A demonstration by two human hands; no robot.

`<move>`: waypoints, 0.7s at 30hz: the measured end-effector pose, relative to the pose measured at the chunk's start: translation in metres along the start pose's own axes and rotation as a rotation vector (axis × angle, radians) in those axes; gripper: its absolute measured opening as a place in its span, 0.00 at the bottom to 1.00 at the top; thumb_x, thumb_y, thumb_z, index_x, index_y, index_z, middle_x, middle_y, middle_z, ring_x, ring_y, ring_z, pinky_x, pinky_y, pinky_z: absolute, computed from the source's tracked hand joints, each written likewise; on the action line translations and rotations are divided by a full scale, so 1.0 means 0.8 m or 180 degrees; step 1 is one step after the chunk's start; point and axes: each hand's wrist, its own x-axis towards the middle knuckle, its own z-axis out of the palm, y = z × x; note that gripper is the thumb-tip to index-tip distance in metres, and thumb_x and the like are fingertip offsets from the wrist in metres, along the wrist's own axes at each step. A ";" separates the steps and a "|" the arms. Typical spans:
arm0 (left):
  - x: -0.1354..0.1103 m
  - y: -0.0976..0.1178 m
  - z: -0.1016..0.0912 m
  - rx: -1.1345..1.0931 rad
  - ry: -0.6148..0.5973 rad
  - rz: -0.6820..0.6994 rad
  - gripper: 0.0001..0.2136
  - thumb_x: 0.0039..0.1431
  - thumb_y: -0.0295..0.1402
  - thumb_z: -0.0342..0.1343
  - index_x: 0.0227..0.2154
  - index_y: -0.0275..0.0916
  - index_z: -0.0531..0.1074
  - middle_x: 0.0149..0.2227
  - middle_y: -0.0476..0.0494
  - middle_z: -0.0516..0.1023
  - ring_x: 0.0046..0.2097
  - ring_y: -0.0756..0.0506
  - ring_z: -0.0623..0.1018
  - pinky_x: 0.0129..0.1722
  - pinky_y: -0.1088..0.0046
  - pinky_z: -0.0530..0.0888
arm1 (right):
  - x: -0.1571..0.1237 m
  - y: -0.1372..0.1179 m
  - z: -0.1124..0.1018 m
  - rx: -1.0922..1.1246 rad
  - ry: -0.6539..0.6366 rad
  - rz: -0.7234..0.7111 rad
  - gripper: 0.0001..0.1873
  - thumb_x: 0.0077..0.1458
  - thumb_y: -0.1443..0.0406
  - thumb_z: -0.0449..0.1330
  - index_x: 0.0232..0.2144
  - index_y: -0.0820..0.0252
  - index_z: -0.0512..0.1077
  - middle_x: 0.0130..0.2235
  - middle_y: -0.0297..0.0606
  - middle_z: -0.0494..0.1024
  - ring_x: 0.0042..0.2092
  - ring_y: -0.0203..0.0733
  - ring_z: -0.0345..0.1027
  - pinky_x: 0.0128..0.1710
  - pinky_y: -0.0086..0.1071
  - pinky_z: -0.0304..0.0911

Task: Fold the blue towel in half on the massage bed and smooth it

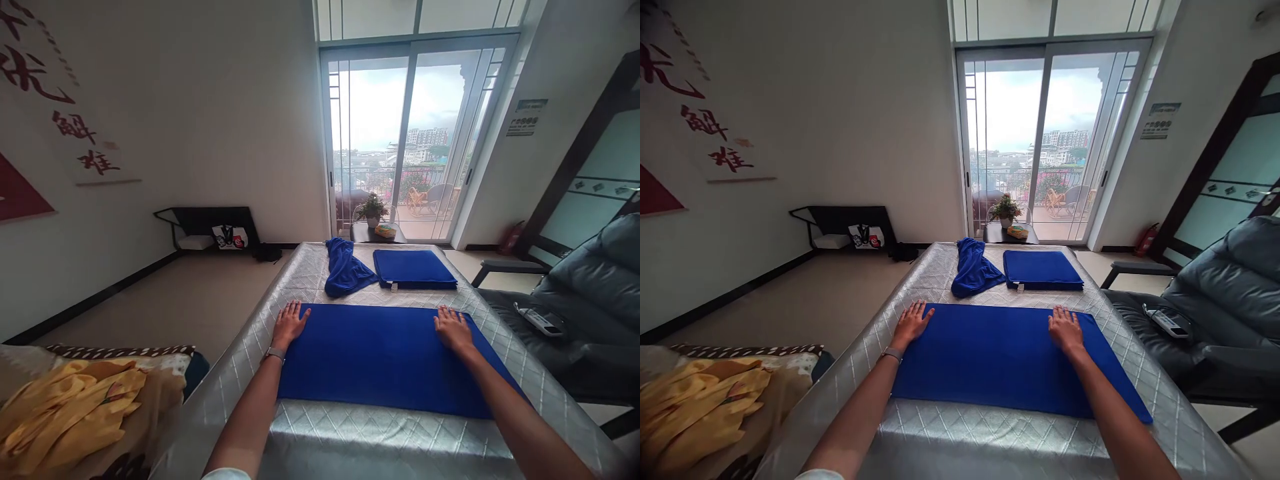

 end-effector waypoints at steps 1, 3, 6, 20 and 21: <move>0.000 0.000 0.000 -0.0019 0.0010 -0.0007 0.36 0.70 0.56 0.30 0.70 0.37 0.53 0.73 0.38 0.50 0.73 0.39 0.51 0.70 0.53 0.48 | -0.006 -0.026 -0.008 0.0072 0.0035 -0.0142 0.32 0.68 0.61 0.36 0.70 0.68 0.53 0.72 0.45 0.52 0.72 0.47 0.41 0.70 0.45 0.35; 0.000 -0.001 0.000 -0.0048 0.0023 -0.0021 0.36 0.70 0.56 0.31 0.70 0.38 0.53 0.73 0.38 0.51 0.73 0.39 0.51 0.70 0.53 0.48 | -0.019 -0.084 -0.019 0.0283 0.0033 -0.0564 0.33 0.69 0.59 0.36 0.70 0.69 0.52 0.72 0.45 0.52 0.72 0.45 0.41 0.70 0.43 0.36; 0.001 -0.002 0.002 -0.0063 0.0044 -0.0029 0.35 0.70 0.56 0.31 0.70 0.38 0.54 0.73 0.38 0.51 0.73 0.40 0.51 0.70 0.54 0.47 | -0.035 -0.165 -0.026 0.0607 -0.0087 -0.1090 0.35 0.69 0.55 0.35 0.71 0.66 0.49 0.73 0.41 0.49 0.73 0.42 0.38 0.71 0.40 0.34; 0.005 -0.007 0.010 0.0053 0.0089 -0.0014 0.33 0.70 0.54 0.32 0.70 0.40 0.54 0.72 0.40 0.53 0.72 0.39 0.52 0.70 0.53 0.50 | -0.002 0.008 0.021 0.0333 -0.0263 -0.0360 0.36 0.68 0.53 0.34 0.72 0.63 0.44 0.74 0.38 0.45 0.73 0.42 0.35 0.71 0.43 0.33; 0.005 -0.006 0.009 0.0056 0.0084 -0.0010 0.33 0.70 0.54 0.32 0.70 0.41 0.54 0.72 0.40 0.53 0.72 0.39 0.52 0.70 0.52 0.50 | 0.001 0.030 0.025 0.0312 -0.0247 -0.0245 0.36 0.68 0.53 0.34 0.72 0.64 0.45 0.74 0.39 0.45 0.73 0.43 0.36 0.71 0.44 0.34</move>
